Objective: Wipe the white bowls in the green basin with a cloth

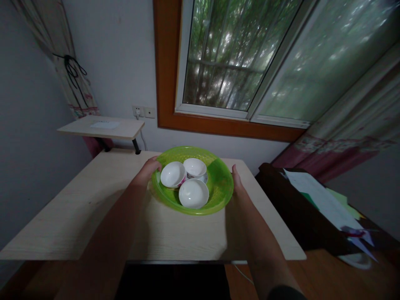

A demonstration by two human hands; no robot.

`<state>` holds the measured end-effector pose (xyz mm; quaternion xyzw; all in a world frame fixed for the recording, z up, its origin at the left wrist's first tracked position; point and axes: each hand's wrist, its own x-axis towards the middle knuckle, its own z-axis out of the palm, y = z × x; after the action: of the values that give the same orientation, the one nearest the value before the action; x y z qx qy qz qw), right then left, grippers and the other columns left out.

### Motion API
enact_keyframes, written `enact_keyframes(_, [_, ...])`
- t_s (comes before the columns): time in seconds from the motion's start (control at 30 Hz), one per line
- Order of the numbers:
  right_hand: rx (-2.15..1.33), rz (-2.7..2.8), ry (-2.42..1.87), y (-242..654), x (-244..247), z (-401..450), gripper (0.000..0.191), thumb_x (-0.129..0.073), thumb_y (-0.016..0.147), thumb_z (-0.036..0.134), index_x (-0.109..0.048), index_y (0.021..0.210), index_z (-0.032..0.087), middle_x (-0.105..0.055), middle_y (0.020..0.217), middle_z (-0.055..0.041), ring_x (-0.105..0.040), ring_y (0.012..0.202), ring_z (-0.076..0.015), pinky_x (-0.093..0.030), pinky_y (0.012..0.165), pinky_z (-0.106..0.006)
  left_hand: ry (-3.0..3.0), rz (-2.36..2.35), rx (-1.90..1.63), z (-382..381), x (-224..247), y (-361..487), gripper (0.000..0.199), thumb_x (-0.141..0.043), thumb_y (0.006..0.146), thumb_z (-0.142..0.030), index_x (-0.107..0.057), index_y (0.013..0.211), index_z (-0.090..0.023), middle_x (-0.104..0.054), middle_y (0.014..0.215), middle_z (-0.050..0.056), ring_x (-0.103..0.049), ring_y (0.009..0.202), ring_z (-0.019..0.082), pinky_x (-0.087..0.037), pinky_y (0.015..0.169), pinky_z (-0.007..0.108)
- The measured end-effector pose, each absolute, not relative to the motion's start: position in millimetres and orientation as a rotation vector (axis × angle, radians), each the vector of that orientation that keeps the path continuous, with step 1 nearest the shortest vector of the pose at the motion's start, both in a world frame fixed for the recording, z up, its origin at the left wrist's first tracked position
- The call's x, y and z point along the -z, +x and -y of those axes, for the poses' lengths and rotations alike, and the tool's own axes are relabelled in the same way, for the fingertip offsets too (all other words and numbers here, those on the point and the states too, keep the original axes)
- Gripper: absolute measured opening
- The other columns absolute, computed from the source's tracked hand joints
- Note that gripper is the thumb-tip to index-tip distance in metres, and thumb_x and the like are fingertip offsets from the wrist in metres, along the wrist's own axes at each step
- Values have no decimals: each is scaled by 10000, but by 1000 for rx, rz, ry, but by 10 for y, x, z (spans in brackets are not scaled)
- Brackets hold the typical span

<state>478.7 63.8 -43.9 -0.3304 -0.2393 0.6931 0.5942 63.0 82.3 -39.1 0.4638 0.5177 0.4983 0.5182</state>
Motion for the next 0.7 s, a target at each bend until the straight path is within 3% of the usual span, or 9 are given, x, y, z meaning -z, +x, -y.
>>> enact_keyframes(0.2, [-1685, 493, -855, 4791, 578, -267, 728, -363, 1108, 800, -777, 1314, 238, -862, 1191, -154, -768, 1314, -377, -554, 1194, -640, 1119, -1263, -1215, -774, 382, 644, 523, -621, 483, -203, -731, 993, -177, -722, 741, 20, -633, 592, 214, -407, 502, 279])
enact_keyframes(0.43, [-1520, 360, -746, 4691, 752, 314, 538, -431, 1140, 701, -788, 1295, 328, -849, 1276, -85, -740, 1364, -337, -580, 1193, -617, 1158, -1191, -1221, -767, 392, 614, 488, -636, 494, -212, -741, 969, -172, -721, 745, 22, -607, 599, 198, -398, 499, 263])
enact_keyframes(0.7, [-1497, 354, -772, 4719, 741, 172, 533, -443, 1128, 705, -786, 1292, 331, -863, 1193, -90, -758, 1332, -353, -582, 1183, -645, 1145, -1245, -1174, -782, 371, 608, 458, -652, 513, -191, -754, 959, -189, -731, 750, 42, -620, 617, 235, -381, 506, 284])
